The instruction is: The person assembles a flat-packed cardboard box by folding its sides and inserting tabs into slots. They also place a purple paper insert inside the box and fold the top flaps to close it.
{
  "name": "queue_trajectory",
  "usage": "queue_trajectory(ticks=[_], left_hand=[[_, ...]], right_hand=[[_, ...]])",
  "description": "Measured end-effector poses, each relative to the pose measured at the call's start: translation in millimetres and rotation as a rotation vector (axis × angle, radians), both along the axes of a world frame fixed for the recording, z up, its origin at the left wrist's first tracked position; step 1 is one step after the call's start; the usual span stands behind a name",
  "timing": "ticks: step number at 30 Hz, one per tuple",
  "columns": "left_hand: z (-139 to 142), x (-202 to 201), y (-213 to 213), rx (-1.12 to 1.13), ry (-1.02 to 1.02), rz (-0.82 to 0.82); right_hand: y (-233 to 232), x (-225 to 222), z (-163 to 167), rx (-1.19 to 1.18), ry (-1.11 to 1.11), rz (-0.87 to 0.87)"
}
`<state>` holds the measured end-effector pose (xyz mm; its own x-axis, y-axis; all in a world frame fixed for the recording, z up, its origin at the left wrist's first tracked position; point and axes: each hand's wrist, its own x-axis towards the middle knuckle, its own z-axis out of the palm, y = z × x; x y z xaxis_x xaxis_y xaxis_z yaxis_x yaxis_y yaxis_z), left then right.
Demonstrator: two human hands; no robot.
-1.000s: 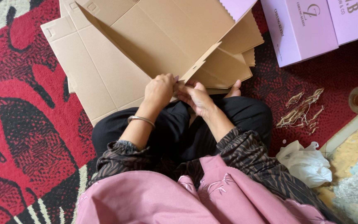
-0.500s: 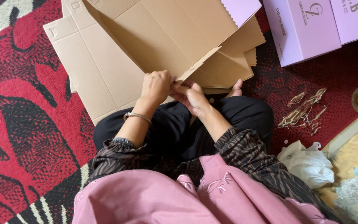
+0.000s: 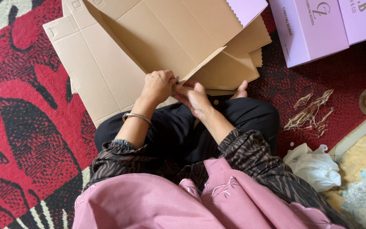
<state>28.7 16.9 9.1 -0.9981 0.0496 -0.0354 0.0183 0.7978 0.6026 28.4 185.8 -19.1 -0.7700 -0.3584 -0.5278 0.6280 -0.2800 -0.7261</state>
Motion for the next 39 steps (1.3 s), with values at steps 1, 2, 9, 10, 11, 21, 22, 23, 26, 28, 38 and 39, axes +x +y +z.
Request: queue_trajectory(ticks=[1, 2, 9, 10, 11, 21, 22, 23, 26, 28, 38, 39], left_hand=[[-1.0, -0.1, -0.4, 0.013, 0.0, -0.001], [-2.2, -0.6, -0.6, 0.021, -0.004, 0.002], [-10.0, -3.6, -4.5, 0.048, -0.029, 0.031], [-10.6, -4.0, -4.8, 0.052, -0.05, 0.046], [-11.1, -4.6, -5.1, 0.05, -0.085, 0.051], [-15.0, -8.7, -5.0, 0.082, -0.193, 0.098], [-15.2, -9.1, -5.4, 0.083, -0.188, 0.101], [-15.2, -9.7, -5.6, 0.082, -0.195, 0.101], [-14.2, -10.2, -5.1, 0.089, -0.201, 0.106], [-12.7, -10.6, -4.1, 0.1, -0.173, 0.108], [-17.6, -13.5, -3.3, 0.112, -0.181, 0.11], [-19.7, -14.3, -3.2, 0.105, -0.166, 0.109]], right_hand=[[-0.3, 0.5, 0.2, 0.0, 0.0, -0.011], [-0.4, 0.8, 0.3, 0.018, 0.003, -0.017], [-7.9, -1.2, -4.5, 0.139, -0.022, -0.085], [-9.5, -1.3, -6.0, 0.169, -0.034, -0.107], [-10.5, -1.5, -7.2, 0.179, -0.037, -0.108], [-8.1, -5.9, -7.5, 0.236, -0.028, -0.077], [-9.1, -6.7, -5.7, 0.253, -0.024, -0.073], [-10.0, -7.7, -3.1, 0.267, -0.026, -0.071], [-13.4, -6.9, 5.3, 0.272, 0.008, -0.072], [-15.2, -5.6, 11.4, 0.222, 0.095, -0.086], [-12.8, -6.1, 10.5, 0.143, 0.103, -0.038], [-11.8, -7.0, 7.6, 0.139, 0.097, -0.036]])
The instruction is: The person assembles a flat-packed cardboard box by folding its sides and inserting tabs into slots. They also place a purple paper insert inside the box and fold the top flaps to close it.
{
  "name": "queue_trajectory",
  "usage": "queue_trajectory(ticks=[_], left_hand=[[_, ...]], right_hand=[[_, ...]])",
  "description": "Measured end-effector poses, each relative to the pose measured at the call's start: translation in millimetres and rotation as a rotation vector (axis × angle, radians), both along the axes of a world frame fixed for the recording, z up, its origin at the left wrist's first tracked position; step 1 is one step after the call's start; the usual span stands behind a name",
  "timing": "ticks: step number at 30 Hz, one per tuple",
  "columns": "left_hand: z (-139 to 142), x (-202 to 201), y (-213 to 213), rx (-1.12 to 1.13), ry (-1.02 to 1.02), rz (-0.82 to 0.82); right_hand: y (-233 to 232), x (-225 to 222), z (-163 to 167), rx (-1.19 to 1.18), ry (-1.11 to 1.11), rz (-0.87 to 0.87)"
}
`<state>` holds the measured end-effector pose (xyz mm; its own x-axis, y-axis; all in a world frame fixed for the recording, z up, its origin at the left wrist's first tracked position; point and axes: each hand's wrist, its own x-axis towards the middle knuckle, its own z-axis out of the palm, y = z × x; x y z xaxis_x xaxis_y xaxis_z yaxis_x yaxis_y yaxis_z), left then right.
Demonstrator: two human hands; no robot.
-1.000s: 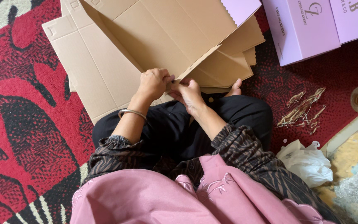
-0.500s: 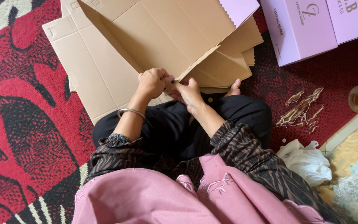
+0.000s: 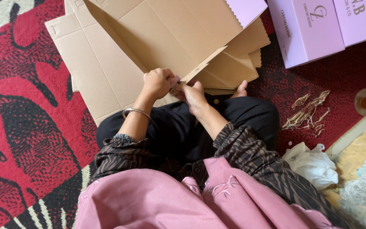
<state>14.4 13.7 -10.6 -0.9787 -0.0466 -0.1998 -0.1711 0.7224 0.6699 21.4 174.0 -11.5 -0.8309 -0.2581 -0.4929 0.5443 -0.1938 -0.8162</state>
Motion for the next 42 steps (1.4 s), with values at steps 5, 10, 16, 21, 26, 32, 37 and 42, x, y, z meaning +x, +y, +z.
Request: queue_trajectory(ticks=[5, 10, 16, 21, 26, 32, 37, 42], left_hand=[[-9.8, -3.2, 3.3, -0.017, -0.007, 0.006], [-11.7, -6.0, 11.0, -0.059, 0.0, 0.023], [-15.6, -12.2, 15.4, -0.075, -0.068, 0.03], [-21.4, -20.7, 10.1, -0.147, -0.085, 0.044], [-15.0, -23.8, 8.4, -0.165, -0.201, 0.023], [-6.1, -21.5, -0.2, -0.144, -0.24, 0.003], [-13.4, -22.0, -3.4, -0.173, -0.294, 0.029], [-21.6, -26.9, -5.8, -0.175, -0.29, 0.075]], right_hand=[[6.0, -3.2, -13.7, 0.025, -0.054, -0.004], [11.9, -10.7, -18.5, 0.09, -0.117, 0.068], [13.0, -9.0, -20.1, 0.043, -0.087, 0.023], [11.3, -4.5, -21.0, -0.014, -0.078, -0.001], [6.3, -1.6, -16.8, -0.014, -0.072, -0.054], [-3.7, -3.4, -9.6, 0.057, 0.009, -0.055], [-4.6, -7.1, -13.1, 0.113, 0.039, -0.043], [-2.0, -5.5, -17.5, 0.086, -0.01, -0.026]])
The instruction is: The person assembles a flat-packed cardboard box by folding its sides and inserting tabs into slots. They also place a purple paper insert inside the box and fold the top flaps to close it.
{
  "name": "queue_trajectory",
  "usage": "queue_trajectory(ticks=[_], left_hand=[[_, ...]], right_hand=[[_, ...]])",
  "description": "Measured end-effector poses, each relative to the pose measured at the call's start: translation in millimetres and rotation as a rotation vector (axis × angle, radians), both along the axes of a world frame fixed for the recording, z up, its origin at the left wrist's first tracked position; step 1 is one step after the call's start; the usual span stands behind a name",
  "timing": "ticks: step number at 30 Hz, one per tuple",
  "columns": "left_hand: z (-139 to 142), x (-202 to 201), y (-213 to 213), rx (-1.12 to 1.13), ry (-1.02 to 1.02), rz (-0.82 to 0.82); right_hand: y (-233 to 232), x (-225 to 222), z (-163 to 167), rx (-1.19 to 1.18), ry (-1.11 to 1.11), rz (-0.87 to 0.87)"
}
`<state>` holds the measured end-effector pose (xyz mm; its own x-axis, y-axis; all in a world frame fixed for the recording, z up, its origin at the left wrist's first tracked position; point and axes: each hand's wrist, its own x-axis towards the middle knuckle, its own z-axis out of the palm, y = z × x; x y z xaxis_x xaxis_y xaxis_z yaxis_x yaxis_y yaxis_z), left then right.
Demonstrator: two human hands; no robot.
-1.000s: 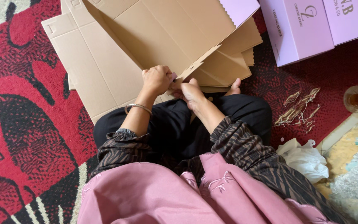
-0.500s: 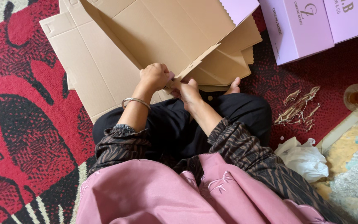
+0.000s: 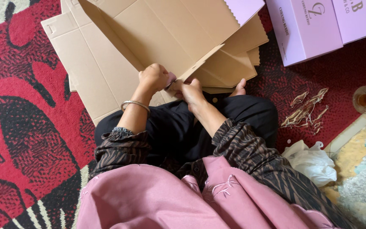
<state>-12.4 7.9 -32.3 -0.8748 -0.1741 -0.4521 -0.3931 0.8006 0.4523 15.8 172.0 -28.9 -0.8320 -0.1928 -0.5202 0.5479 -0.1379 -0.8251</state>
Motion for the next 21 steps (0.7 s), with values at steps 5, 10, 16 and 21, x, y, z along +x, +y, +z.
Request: queue_trajectory(ticks=[5, 10, 16, 21], left_hand=[[2.6, 1.2, 0.3, -0.008, 0.005, -0.022], [20.7, 7.9, 3.0, 0.028, 0.012, -0.025], [38.6, 7.7, 7.9, 0.029, 0.019, 0.016], [36.2, 8.1, 10.6, -0.011, 0.12, 0.018]], right_hand=[[-1.8, -0.1, -1.7, -0.053, -0.055, -0.007], [-2.0, -2.7, -1.8, -0.13, 0.013, 0.037], [-1.5, -5.7, 5.7, -0.119, -0.015, 0.009], [-1.4, -6.3, 9.1, -0.109, -0.007, 0.039]])
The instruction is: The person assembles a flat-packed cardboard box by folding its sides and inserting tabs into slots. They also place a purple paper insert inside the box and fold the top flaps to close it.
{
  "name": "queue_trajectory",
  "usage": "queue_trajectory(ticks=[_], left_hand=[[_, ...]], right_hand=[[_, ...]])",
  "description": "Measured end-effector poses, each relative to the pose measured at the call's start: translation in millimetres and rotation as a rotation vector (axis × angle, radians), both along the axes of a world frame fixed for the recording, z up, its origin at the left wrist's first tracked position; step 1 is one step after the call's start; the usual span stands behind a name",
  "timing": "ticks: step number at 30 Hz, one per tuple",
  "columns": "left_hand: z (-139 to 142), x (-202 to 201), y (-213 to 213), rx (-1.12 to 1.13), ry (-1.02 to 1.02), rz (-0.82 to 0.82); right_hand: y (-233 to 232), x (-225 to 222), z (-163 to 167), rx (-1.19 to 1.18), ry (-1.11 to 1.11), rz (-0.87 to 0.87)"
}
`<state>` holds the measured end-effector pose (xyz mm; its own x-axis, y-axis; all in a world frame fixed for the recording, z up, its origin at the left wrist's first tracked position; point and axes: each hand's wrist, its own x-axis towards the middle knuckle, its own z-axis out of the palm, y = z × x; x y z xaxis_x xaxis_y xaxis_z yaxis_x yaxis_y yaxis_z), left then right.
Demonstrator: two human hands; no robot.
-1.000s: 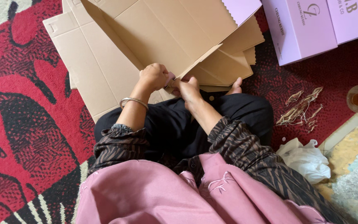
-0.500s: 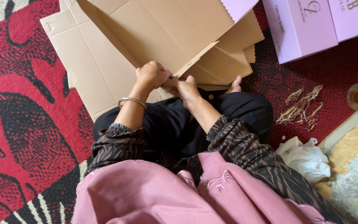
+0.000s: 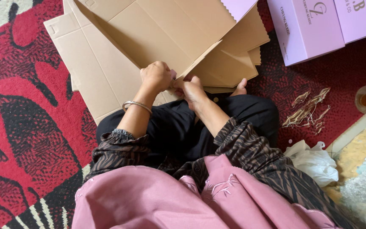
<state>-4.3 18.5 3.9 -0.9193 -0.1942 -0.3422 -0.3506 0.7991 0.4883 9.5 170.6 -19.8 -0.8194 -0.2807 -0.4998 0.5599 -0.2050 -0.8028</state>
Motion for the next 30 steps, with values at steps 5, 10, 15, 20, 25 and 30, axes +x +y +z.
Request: queue_trajectory(ticks=[5, 10, 15, 20, 25, 30], left_hand=[[-4.4, 2.4, 1.5, -0.004, 0.042, 0.015], [-1.7, 3.9, 2.6, 0.03, 0.088, 0.03], [8.9, 8.4, 7.0, 0.028, 0.12, 0.012], [33.1, 20.2, 13.3, 0.036, 0.253, 0.014], [82.2, 27.8, 8.4, 0.164, 0.285, -0.041], [142.6, 40.5, 2.0, 0.084, 0.355, -0.309]], right_hand=[[0.2, -0.6, 2.6, 0.019, 0.027, 0.006], [-2.3, -1.2, 14.7, 0.122, 0.026, -0.022], [-0.3, 2.4, 21.8, 0.164, 0.005, -0.06], [0.2, 6.0, 26.3, 0.091, 0.088, -0.04], [13.2, 3.8, 61.3, 0.028, 0.066, -0.025], [30.8, 13.6, 114.1, 0.015, 0.076, -0.006]])
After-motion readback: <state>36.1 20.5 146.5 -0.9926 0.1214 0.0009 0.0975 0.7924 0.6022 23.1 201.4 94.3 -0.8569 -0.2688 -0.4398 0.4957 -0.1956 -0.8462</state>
